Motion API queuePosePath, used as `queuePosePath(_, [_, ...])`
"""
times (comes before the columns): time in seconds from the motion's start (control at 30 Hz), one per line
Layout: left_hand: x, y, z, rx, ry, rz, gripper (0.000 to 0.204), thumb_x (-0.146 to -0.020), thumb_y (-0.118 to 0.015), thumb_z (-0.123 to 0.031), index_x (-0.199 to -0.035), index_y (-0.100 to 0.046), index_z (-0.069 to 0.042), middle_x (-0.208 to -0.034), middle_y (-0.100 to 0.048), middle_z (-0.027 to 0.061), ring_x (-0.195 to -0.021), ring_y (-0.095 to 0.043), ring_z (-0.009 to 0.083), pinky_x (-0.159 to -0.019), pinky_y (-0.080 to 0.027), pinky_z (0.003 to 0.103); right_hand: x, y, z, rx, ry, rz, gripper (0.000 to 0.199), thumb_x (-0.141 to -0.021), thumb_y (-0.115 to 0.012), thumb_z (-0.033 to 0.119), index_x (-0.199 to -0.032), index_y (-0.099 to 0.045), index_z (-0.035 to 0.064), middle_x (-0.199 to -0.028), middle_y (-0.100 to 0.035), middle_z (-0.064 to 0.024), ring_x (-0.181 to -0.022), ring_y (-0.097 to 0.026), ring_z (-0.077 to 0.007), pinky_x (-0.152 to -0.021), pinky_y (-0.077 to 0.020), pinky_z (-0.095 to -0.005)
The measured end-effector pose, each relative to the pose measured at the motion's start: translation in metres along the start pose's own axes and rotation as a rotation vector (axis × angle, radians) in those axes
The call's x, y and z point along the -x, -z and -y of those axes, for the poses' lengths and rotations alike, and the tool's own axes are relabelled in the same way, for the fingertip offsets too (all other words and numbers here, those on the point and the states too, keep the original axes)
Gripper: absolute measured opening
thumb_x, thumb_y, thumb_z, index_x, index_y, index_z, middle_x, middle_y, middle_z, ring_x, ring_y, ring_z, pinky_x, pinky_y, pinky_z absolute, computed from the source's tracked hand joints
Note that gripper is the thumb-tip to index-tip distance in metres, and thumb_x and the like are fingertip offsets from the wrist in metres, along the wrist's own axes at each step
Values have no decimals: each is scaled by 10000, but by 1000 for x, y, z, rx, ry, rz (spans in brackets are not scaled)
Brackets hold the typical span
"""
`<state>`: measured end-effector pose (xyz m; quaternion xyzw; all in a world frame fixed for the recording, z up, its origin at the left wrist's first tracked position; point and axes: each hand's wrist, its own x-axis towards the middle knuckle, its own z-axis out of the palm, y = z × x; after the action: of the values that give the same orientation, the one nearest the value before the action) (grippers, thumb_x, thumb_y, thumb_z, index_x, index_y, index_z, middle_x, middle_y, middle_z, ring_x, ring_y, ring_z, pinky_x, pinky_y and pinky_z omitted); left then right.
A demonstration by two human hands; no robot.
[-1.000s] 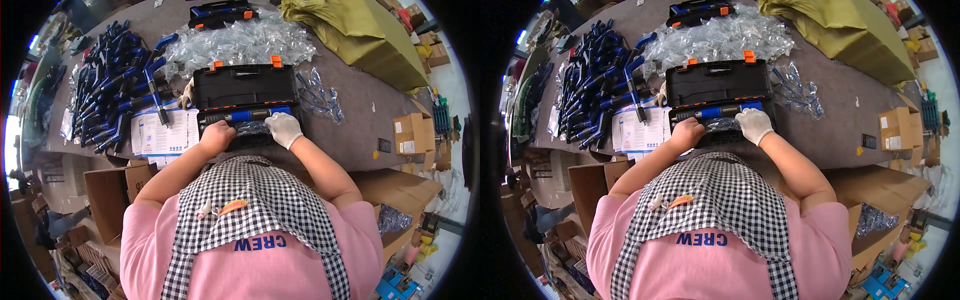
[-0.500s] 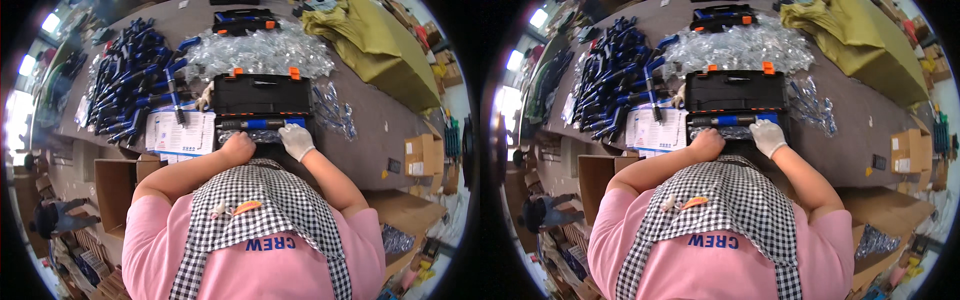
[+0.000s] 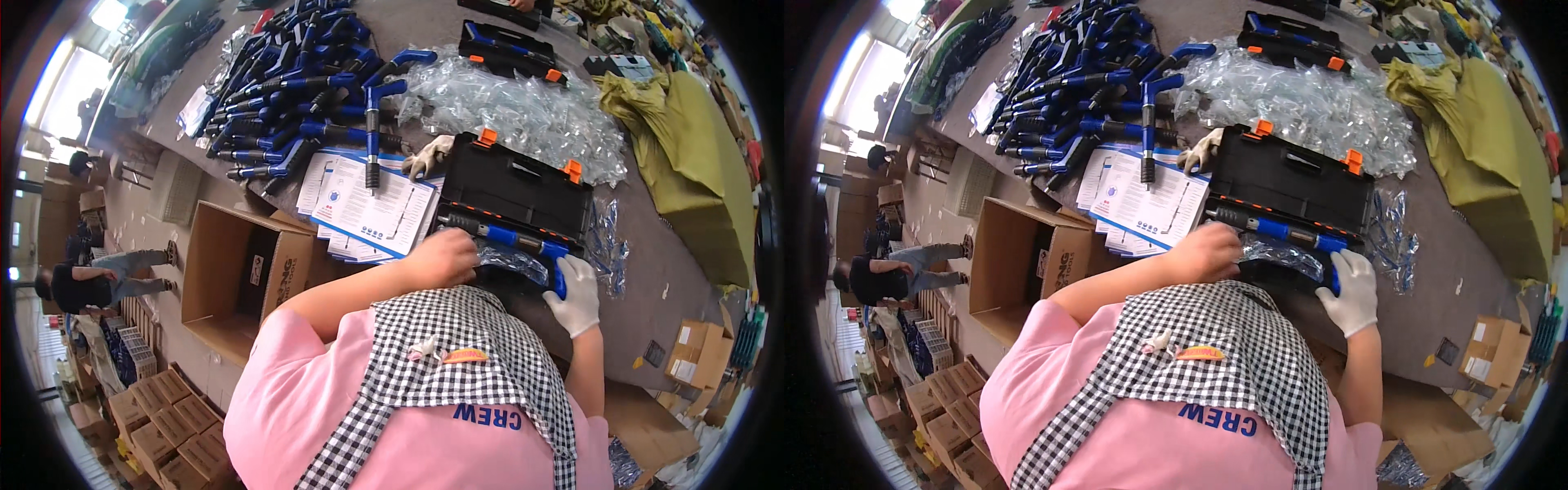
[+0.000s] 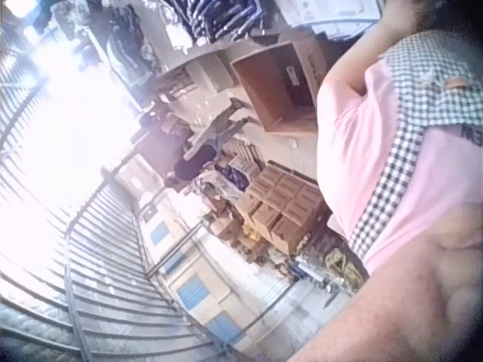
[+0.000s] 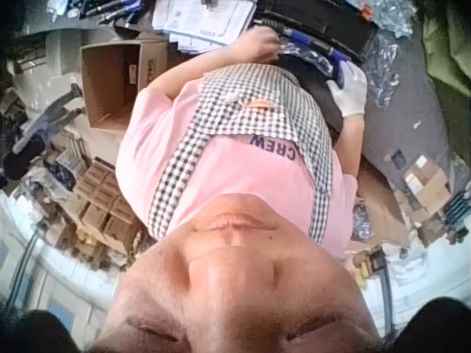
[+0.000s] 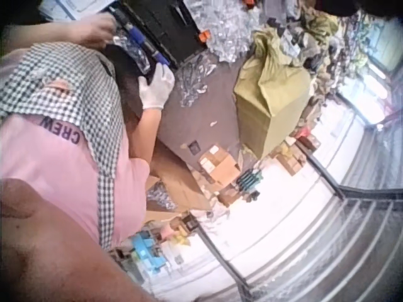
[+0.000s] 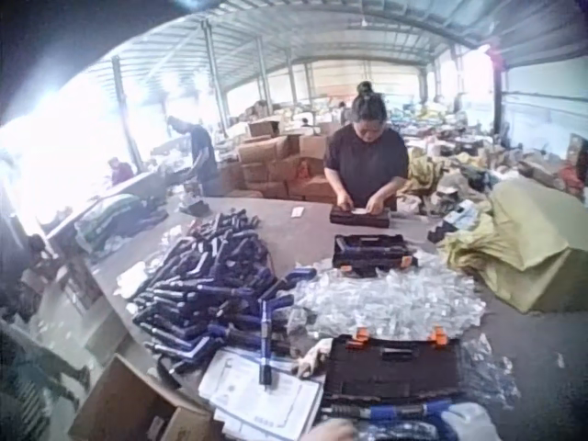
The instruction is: Packaging industrial hand tools into plastic carrying cases and then into shipping boxes.
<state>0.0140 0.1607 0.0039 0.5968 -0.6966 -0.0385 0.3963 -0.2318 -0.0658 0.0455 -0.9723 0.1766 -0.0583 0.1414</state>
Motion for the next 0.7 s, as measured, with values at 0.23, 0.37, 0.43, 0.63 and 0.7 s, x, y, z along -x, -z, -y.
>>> queuePosePath(0.23, [77,119,142,-574,1220,326,705,-673,-850,-338,-1227,-543,-29,-1219,-568,211,-1182,-526,368,-985,-457,440,-24,7,25,-30,26,-331,398,-686,-692,-43,-1076,-625,-6,-1129,-614,-167,-1083,-564,-358,-963,-452,-430])
queuePosePath(0.37, [99,113,141,-705,544,1024,993,-574,-866,-527,-1322,-495,11,-1470,-384,206,-1360,-372,349,-1060,-379,476,-52,0,56,-59,216,-377,377,-669,-701,-45,-1027,-617,33,-1058,-614,-129,-996,-590,-340,-897,-477,-452])
queuePosePath(0.43, [96,106,126,-615,475,1031,979,-582,-859,-526,-1311,-497,18,-1453,-400,208,-1334,-398,344,-1048,-388,462,-52,-8,64,-82,230,-388,372,-667,-710,-43,-1017,-620,47,-1041,-617,-120,-983,-594,-332,-881,-479,-449])
queuePosePath(0.63, [125,66,125,-528,389,993,686,-663,-830,-386,-1168,-576,3,-1173,-551,120,-1101,-538,288,-925,-461,393,-50,-25,83,-99,186,-350,328,-646,-718,-26,-954,-632,48,-984,-629,-103,-945,-603,-316,-851,-486,-436])
queuePosePath(0.7, [125,63,132,-493,376,962,710,-662,-829,-377,-1200,-555,-3,-1161,-557,115,-1099,-537,286,-916,-467,390,-49,-28,87,-106,143,-334,304,-644,-718,-26,-929,-641,45,-976,-629,-94,-937,-603,-307,-843,-489,-428])
